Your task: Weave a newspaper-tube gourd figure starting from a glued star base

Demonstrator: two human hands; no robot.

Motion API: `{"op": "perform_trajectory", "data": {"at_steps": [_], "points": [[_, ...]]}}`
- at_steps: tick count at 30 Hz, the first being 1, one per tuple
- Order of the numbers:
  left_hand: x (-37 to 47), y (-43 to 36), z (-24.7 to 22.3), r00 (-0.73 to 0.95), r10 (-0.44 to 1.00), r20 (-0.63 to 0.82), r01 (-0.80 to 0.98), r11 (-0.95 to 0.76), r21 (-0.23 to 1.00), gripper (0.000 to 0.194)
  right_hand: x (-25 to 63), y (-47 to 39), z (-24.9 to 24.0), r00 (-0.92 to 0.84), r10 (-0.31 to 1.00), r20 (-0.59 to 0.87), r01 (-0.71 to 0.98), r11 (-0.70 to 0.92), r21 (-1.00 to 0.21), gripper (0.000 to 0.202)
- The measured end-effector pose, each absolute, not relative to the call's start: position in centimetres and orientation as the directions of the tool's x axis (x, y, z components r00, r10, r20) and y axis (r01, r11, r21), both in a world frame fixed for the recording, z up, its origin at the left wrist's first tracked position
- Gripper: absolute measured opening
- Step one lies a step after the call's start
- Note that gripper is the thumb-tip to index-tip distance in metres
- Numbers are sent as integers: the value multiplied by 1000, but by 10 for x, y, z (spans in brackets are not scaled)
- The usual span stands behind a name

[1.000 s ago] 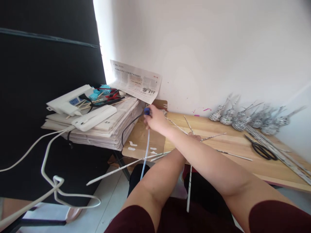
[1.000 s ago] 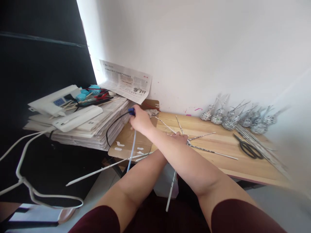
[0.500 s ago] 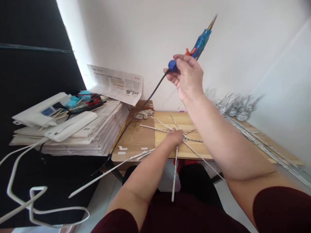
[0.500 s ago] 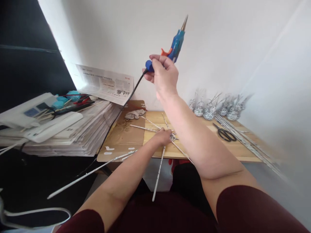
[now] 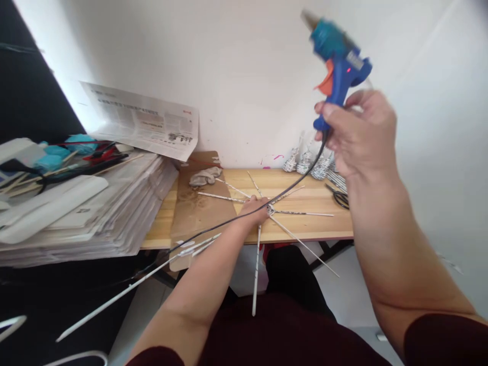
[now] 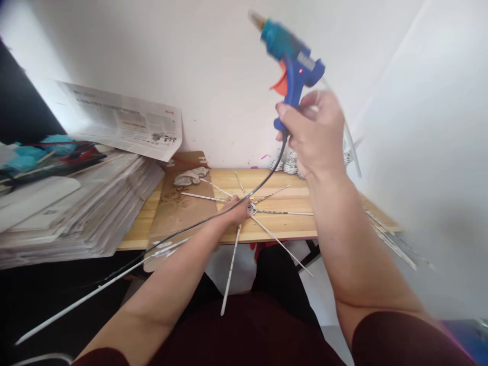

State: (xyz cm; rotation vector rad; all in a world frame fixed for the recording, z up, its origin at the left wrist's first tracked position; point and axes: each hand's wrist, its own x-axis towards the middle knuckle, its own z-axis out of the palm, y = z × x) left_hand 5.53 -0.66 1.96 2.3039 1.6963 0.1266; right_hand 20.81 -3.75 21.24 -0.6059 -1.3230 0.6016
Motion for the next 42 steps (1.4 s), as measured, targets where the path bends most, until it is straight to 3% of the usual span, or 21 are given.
{"op": "perform_trajectory", "data": {"at_steps": [3,6,12,16,19,26,30,36,42], "points": [[54,-5,18,345,935,-76,907,-312,281,40,230,-35,176,29,873,486,-62,487,-871,25],[53,-3,17,309,945,-104,918,-268,293,44,251,-32,138,-8,962,273,-58,272,-961,30],[49,0,10,328,941,-78,905,-290,311,46,266,-30,95,113,973,200,-42,206,-978,32],[48,0,7,343,938,-60,898,-308,314,46,267,-22,86,-18,998,53,-299,46,-953,32],[48,0,7,342,937,-69,902,-307,305,46,270,-13,72,-145,988,-60,-337,-107,-935,31],[48,-2,8,343,936,-73,895,-302,329,46,268,-3,46,-232,955,-186,-116,-217,-969,30],[48,-3,7,355,933,-55,889,-319,328,43,259,-3,43,-127,972,-199,140,-181,-973,17],[48,-3,7,383,923,-41,877,-348,332,39,254,0,35,-90,987,-131,479,-72,-875,22],[47,-2,5,400,916,-27,874,-372,312,41,251,1,38,-124,989,-84,686,24,-728,24]]}}
